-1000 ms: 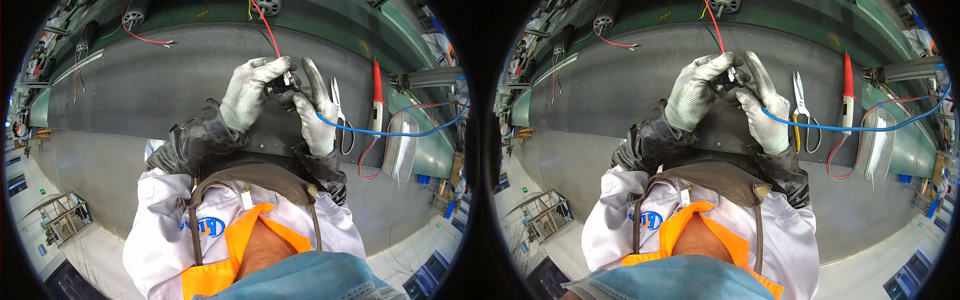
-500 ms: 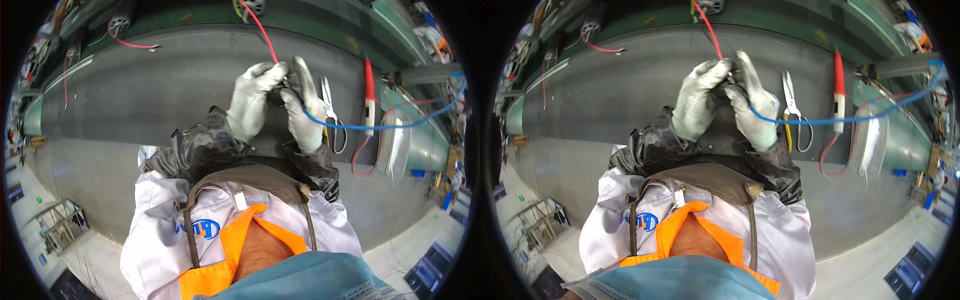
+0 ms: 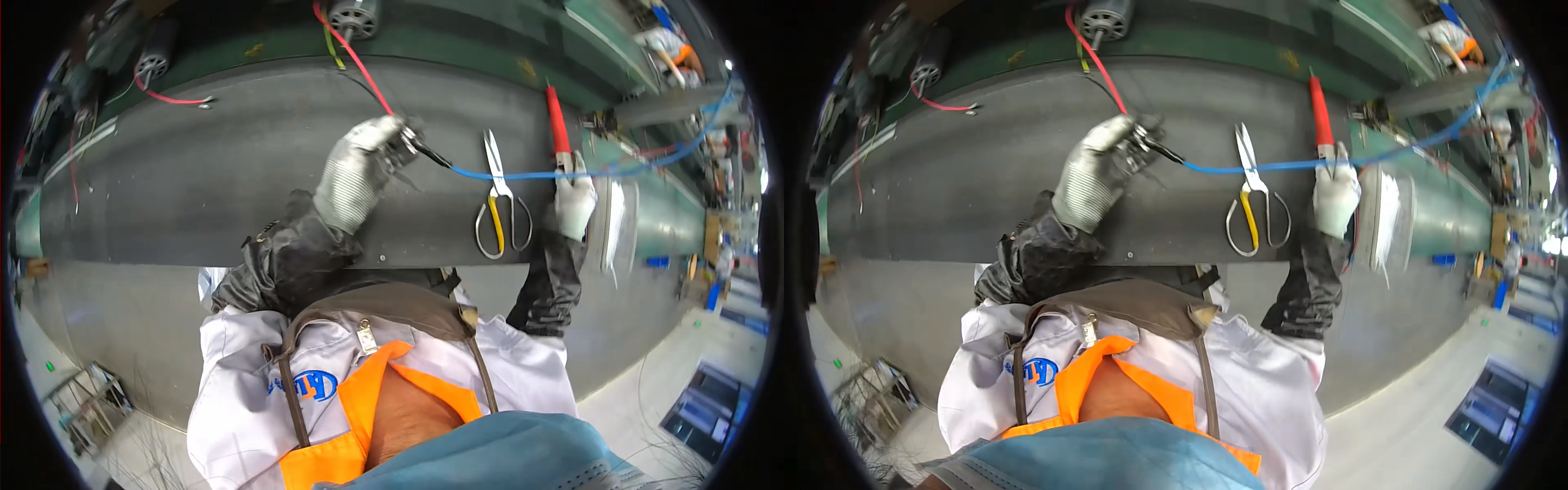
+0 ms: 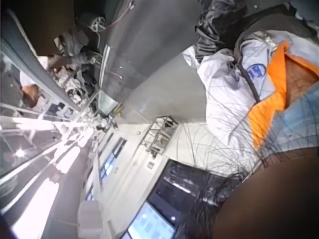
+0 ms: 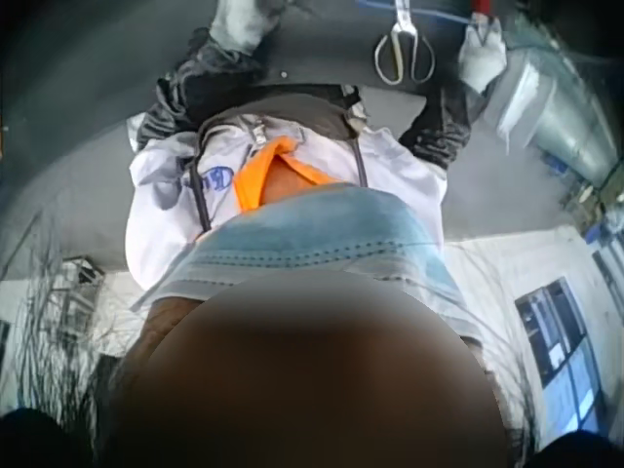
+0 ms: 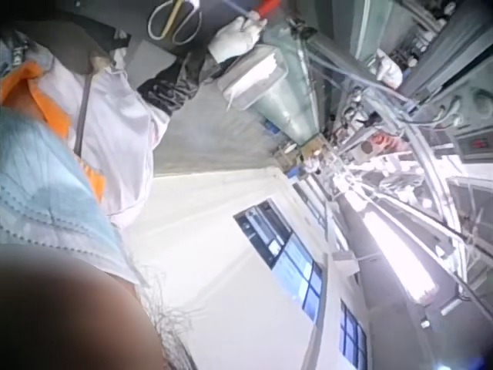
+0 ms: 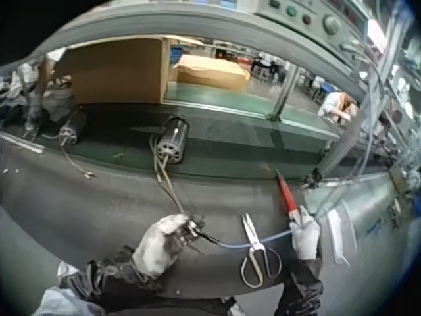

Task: Assembling and wiring small electric motors on an industrial assembly line.

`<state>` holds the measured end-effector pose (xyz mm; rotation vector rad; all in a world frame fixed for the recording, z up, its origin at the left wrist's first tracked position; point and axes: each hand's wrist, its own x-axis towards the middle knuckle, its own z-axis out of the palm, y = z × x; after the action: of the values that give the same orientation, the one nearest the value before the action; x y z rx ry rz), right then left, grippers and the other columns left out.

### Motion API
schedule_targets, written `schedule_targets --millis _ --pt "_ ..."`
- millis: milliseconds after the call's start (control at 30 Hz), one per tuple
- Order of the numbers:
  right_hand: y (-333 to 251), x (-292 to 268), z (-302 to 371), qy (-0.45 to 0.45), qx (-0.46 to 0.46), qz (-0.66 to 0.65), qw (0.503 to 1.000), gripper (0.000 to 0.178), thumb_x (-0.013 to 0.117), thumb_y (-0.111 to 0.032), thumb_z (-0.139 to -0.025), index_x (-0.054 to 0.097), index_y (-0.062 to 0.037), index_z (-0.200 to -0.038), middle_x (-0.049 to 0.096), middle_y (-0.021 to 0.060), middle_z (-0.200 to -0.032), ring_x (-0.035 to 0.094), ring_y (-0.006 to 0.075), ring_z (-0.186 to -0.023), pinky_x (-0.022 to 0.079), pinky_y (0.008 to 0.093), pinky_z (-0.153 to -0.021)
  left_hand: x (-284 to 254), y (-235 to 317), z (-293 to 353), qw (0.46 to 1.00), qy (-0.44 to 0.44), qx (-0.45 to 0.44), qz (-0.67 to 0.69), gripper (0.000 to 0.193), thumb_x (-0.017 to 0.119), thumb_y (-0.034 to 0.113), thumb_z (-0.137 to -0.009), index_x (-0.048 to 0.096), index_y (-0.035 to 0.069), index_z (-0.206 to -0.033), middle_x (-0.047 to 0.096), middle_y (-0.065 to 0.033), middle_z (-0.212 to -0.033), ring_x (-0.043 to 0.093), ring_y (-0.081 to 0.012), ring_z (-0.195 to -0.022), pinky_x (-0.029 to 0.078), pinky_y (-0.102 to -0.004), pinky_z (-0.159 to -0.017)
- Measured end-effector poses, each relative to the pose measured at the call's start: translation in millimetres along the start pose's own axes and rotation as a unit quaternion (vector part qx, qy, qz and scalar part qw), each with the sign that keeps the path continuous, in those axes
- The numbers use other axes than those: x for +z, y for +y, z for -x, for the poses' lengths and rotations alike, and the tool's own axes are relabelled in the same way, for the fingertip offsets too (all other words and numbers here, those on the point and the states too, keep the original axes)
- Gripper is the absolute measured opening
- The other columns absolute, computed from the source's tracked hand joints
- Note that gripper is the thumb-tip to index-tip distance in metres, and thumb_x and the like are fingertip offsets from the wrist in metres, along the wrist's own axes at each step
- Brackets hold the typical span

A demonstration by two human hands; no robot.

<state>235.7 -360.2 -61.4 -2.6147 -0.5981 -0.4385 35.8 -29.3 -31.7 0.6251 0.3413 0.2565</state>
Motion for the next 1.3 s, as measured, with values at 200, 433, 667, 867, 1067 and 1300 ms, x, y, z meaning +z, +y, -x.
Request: schedule_targets --millis 200,433,667,867,1067,1300 --pt "-107 8 -39 -0.222 0.057 -0.496 0.837 0.051 0.069 -0.004 -0.088 0.059 0.0049 -0.137 0.069 0.0115 -0.119 0.065 0.0134 -0.098 0.051 0.0253 -0.088 5 12 20 1.0 0.011 0.0 -0.001 0.03 0.061 0.024 -0.101 0.066 0.0 -0.118 0.071 -0.0104 -0.113 0.065 -0.0173 -0.102 0.05 -0.0337 -0.094" --pt "-157 43 -78 -0.325 -0.018 -0.354 0.877 0.041 0.072 -0.007 -0.083 0.07 0.0003 -0.123 0.075 0.0138 -0.107 0.069 0.015 -0.093 0.054 0.0305 -0.086 9 17 31 1.0 -0.004 0.024 -0.001 0.029 0.06 0.025 -0.101 0.066 0.0 -0.117 0.069 -0.0098 -0.113 0.064 -0.0175 -0.105 0.05 -0.0344 -0.095" --pt "-181 21 -63 -0.296 -0.022 -0.319 0.9 0.038 0.073 -0.004 -0.08 0.071 0.0023 -0.118 0.076 0.0119 -0.101 0.068 0.016 -0.092 0.054 0.0319 -0.086 -10 8 18 0.999 -0.027 0.022 0.02 0.031 0.057 0.024 -0.102 0.061 0.0 -0.121 0.067 -0.0105 -0.112 0.064 -0.0207 -0.106 0.05 -0.0386 -0.098" --pt "-104 -34 -27 -0.187 0.105 -0.221 0.951 0.046 0.079 -0.013 -0.08 0.069 -0.0037 -0.125 0.075 0.0122 -0.098 0.07 0.0195 -0.09 0.054 0.0331 -0.086 -28 10 0 0.999 -0.047 0.001 -0.011 0.034 0.056 0.03 -0.103 0.062 0.002 -0.122 0.067 -0.0146 -0.124 0.065 -0.0274 -0.111 0.05 -0.044 -0.097" --pt "-64 -29 6 -0.007 -0.143 0.025 0.989 0.066 0.076 -0.009 -0.085 0.052 -0.0092 -0.147 0.068 0.0026 -0.093 0.063 0.0112 -0.077 0.052 0.0278 -0.066 -4 13 -5 0.999 -0.007 -0.027 -0.045 0.035 0.058 0.034 -0.103 0.068 0.001 -0.105 0.07 -0.0119 -0.111 0.067 -0.0234 -0.099 0.052 -0.0369 -0.087" --pt "-194 -41 19 -0.362 -0.187 -0.613 0.676 0.042 0.065 -0.017 -0.097 0.06 0.0005 -0.135 0.072 0.0096 -0.109 0.06 0.0125 -0.079 0.053 0.0295 -0.076 -45 34 -27 0.867 0.143 0.172 -0.446 0.03 0.062 0.026 -0.101 0.068 -0.003 -0.093 0.067 -0.0066 -0.077 0.066 -0.0134 -0.076 0.051 -0.0288 -0.065"
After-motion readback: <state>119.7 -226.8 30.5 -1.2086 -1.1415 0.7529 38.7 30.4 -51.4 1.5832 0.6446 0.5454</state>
